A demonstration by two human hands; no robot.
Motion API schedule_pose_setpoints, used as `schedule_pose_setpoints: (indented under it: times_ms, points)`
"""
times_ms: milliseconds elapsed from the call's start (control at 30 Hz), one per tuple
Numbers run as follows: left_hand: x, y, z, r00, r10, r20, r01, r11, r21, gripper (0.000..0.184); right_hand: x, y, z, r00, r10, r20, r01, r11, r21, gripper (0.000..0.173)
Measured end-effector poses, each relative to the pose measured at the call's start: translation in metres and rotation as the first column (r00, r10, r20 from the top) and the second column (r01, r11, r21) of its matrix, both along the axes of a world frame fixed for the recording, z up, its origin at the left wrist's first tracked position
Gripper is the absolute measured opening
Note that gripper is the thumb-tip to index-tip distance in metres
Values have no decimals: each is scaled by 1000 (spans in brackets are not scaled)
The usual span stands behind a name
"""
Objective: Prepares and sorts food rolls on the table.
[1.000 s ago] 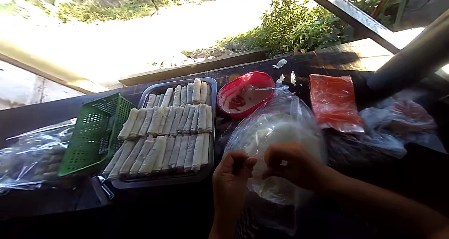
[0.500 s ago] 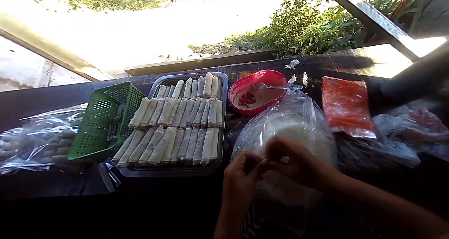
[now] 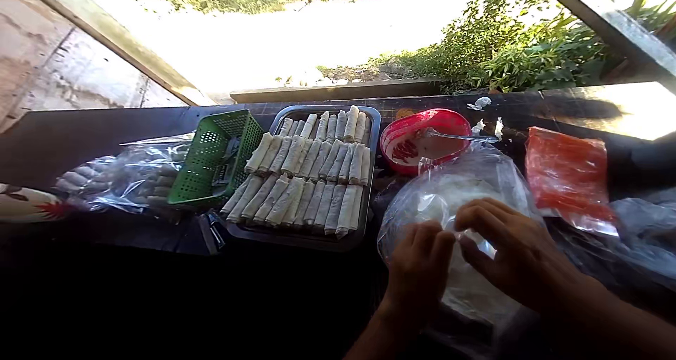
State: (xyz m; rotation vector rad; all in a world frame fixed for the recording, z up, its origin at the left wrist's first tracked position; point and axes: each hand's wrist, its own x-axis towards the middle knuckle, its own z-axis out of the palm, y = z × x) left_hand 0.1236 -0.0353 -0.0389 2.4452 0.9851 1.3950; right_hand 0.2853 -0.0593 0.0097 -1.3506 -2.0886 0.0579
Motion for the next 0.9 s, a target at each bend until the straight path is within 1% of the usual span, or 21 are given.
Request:
schedule_pose_setpoints:
  times_ms: [67,100,233,267,333,400,467,500,533,567,600,633,667,733,767,833,900]
  points:
    - [5,0,-1,997,-46,58,50,996,-77,8,5,0,-3,992,-55,112,59,998,-34,17]
    - [6,0,-1,997,-43,58,48,994,-97,8,10,0,-6,987,-71,145,79,996,-50,16]
    - [-6,4,-5,997,73,32,-67,985,-159,7,54,3,-7,958,-139,252,170,980,-107,15]
    - [-13,6,-5,996,74,48,-64,980,-191,5,67,4,-5,953,-170,252,205,971,-121,14]
    - [-20,7,-4,994,18,108,9,968,-250,8,85,11,3,955,-217,201,252,953,-169,16]
    - [-14,2,-2,987,-68,145,106,955,-275,8,77,23,17,970,-202,134,220,965,-141,22]
    - [-1,-4,0,981,-133,138,162,961,-226,7,43,41,36,990,-83,111,88,995,-40,23]
    - [6,-5,0,981,-153,122,173,970,-170,7,21,53,44,993,14,121,-17,999,27,22]
    - [12,-5,-1,982,-157,101,168,980,-104,7,-4,67,50,983,121,140,-132,988,77,21]
    - [17,-4,-3,986,-147,77,151,988,-45,9,-28,80,53,958,233,168,-250,964,91,20]
    - [20,-3,-5,990,-132,49,132,991,-5,10,-53,94,53,919,342,196,-358,932,55,18]
    - [22,-2,-9,992,-124,25,124,992,10,10,-77,107,51,870,443,215,-447,894,-31,19]
    - [23,-1,-13,992,-124,6,124,992,7,11,-101,120,48,819,530,221,-507,848,-154,23]
    - [23,0,-20,990,-139,-17,139,990,-4,13,-146,146,40,735,631,248,-531,763,-369,38]
    - [23,0,-22,989,-146,-17,146,989,0,13,-166,157,34,707,650,279,-516,744,-424,45]
    - [22,0,-25,989,-146,-7,146,989,9,14,-198,175,21,673,655,345,-494,744,-449,52]
    - [22,-1,-26,989,-148,6,148,989,2,13,-217,187,13,632,649,424,-472,756,-454,53]
